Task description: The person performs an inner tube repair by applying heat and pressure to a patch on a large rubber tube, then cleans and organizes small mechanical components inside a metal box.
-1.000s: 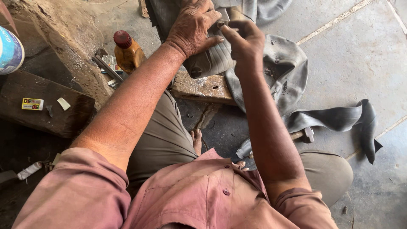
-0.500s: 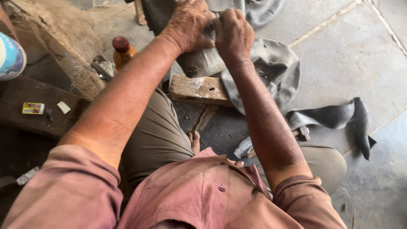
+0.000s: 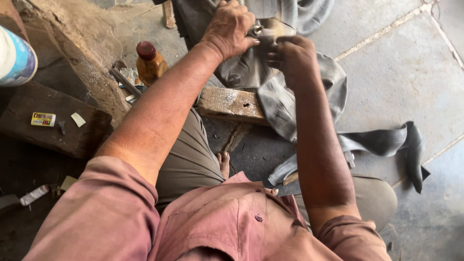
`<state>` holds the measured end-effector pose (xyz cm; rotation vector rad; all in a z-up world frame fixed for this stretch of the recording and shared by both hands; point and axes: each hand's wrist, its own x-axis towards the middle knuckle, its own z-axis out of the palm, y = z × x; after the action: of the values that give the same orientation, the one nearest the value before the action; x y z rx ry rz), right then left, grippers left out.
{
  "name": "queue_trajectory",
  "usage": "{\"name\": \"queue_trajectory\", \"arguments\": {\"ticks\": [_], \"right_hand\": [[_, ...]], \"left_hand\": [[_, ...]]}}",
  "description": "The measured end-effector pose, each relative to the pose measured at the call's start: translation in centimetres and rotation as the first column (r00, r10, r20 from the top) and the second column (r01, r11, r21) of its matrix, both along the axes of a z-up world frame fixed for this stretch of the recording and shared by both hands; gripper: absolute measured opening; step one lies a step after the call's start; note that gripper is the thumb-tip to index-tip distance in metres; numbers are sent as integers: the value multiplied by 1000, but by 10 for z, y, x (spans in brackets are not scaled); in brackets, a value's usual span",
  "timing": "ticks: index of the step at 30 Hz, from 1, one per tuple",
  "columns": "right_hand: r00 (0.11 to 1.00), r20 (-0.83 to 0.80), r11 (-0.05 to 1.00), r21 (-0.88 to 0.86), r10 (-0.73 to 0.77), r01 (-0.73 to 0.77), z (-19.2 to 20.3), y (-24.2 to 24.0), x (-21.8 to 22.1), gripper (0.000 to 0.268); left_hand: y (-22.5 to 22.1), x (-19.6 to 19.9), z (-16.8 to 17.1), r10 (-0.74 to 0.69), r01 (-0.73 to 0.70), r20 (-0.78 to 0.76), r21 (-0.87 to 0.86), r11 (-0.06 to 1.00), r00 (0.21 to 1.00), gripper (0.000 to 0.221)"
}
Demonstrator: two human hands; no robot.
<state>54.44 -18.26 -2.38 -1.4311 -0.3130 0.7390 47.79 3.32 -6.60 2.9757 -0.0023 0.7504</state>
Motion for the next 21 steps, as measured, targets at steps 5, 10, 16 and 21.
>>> {"name": "queue_trajectory", "arguments": {"ticks": [5,10,16,21], "right_hand": [[987,-141,974,201,-74,102,-5,-6,-4,35],[988,-123,949,291,-90,122,0,7,-13,26],[985,98,955,276,-139,108,-2,23,-21,17],[943,300,977,191,-146,91,-1,34,-25,10]], "left_hand": [[0,-1,2,15,-19,-69,-62,998,997,47],[-2,-6,9,8,-11,-32,-86,996,999,46],[-3,-10,16,1,-6,-32,-128,992,999,49],[-2,-9,16,-12,9,-19,-143,990,1000,47]]}}
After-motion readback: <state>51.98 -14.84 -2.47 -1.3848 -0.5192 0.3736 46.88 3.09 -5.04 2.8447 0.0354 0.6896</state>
